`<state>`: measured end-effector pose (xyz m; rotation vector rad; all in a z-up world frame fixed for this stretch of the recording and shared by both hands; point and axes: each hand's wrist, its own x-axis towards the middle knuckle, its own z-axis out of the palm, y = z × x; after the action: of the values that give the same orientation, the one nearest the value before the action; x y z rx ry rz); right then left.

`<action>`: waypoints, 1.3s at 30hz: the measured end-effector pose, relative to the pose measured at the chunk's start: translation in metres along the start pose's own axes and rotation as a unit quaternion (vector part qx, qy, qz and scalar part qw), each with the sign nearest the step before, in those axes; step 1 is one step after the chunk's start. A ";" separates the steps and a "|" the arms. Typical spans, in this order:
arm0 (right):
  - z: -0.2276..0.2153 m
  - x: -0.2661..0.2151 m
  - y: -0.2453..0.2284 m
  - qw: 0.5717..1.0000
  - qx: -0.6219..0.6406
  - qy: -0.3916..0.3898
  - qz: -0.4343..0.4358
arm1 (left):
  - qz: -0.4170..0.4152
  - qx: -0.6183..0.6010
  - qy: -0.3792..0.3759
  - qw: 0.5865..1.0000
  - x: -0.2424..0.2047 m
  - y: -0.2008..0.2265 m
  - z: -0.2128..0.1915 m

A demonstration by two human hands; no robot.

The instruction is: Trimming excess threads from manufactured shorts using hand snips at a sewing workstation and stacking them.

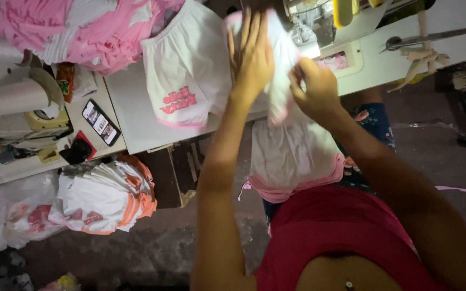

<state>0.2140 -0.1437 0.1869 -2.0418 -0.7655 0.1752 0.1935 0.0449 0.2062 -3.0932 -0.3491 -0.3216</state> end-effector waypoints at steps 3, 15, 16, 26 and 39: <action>-0.021 -0.039 -0.002 0.993 0.069 -0.098 0.003 | 0.000 0.013 -0.013 1.000 -0.039 0.013 -0.019; -0.049 0.059 0.016 0.898 -0.343 -0.023 -0.274 | -0.009 -0.142 0.114 0.983 -0.039 -0.016 -0.032; -0.047 0.060 0.016 0.899 -0.342 -0.025 -0.273 | -0.010 -0.143 0.113 0.983 -0.044 -0.013 -0.039; -0.104 -0.032 -0.092 0.888 -0.036 -0.333 0.314 | 0.006 -0.419 -0.060 0.906 -0.137 0.004 -0.132; -0.045 -0.005 -0.168 0.939 0.229 0.061 -0.249 | -0.101 -0.145 0.395 0.901 -0.194 -0.125 -0.237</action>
<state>0.1531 -0.1143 0.3470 -1.3605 -1.0291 -0.0614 -0.0670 0.1156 0.3967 -2.8289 -0.6182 -1.6838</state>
